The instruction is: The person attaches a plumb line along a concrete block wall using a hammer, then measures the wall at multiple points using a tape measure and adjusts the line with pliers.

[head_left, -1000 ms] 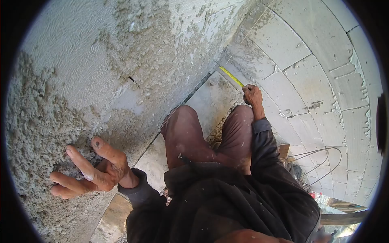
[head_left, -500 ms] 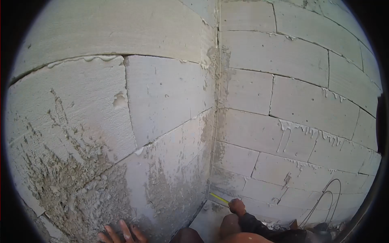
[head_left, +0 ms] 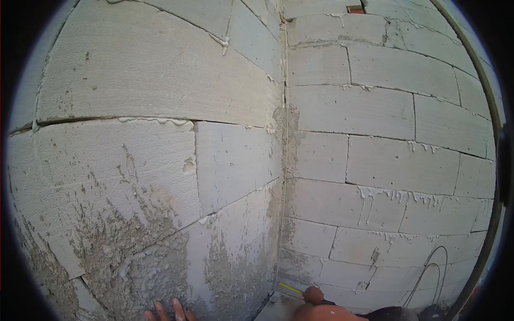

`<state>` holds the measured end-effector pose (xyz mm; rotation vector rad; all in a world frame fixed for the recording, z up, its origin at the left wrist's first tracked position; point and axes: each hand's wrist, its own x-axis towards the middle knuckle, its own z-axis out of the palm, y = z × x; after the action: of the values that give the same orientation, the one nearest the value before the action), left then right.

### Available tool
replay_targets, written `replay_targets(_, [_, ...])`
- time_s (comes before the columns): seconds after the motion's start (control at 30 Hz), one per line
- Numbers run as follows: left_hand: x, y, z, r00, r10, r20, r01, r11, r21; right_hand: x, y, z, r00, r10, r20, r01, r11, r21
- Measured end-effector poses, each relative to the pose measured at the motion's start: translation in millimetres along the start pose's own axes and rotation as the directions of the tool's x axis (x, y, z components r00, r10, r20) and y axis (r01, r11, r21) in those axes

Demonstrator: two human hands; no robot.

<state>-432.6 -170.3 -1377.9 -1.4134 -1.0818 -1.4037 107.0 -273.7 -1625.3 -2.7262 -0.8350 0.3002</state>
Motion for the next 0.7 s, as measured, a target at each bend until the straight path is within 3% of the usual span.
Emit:
replay_targets(0.37, [1, 0, 0, 1.000, -0.001, -0.006, 0.001, 0.999, -0.037, -8, -2, -4, 1.000, 0.008, 0.007, -0.008, 1.000, 0.029])
replay_targets(0.43, [0, 0, 1, 1.000, 0.004, -0.012, -0.004, 1.000, -0.001, 15, 18, 19, 0.995, -0.091, -0.033, 0.089, 0.995, -0.047])
replay_targets(0.57, [7, 1, 0, 0.997, 0.029, -0.071, -0.028, 1.000, 0.006, -4, -3, 0, 0.995, 0.028, -0.097, -0.014, 0.990, 0.140])
replay_targets(0.6, [7, 2, 0, 0.997, 0.022, -0.068, -0.023, 1.000, -0.021, 64, 41, 66, 0.950, -0.242, -0.199, 0.236, 0.970, -0.057])
replay_targets(0.63, [6, 1, -2, 0.998, 0.013, -0.057, -0.016, 0.999, -0.050, 28, 10, 27, 0.992, 0.058, -0.111, -0.032, 0.975, 0.218])
replay_targets(0.67, [5, -1, -4, 0.998, 0.022, -0.064, -0.022, 1.000, -0.005, 26, 10, 21, 0.996, -0.043, -0.074, 0.053, 0.989, 0.141])
replay_targets(0.7, [4, -1, -5, 0.998, 0.032, -0.055, -0.033, 0.999, -0.006, 25, 6, 23, 0.983, -0.044, -0.180, 0.070, 0.987, 0.142])
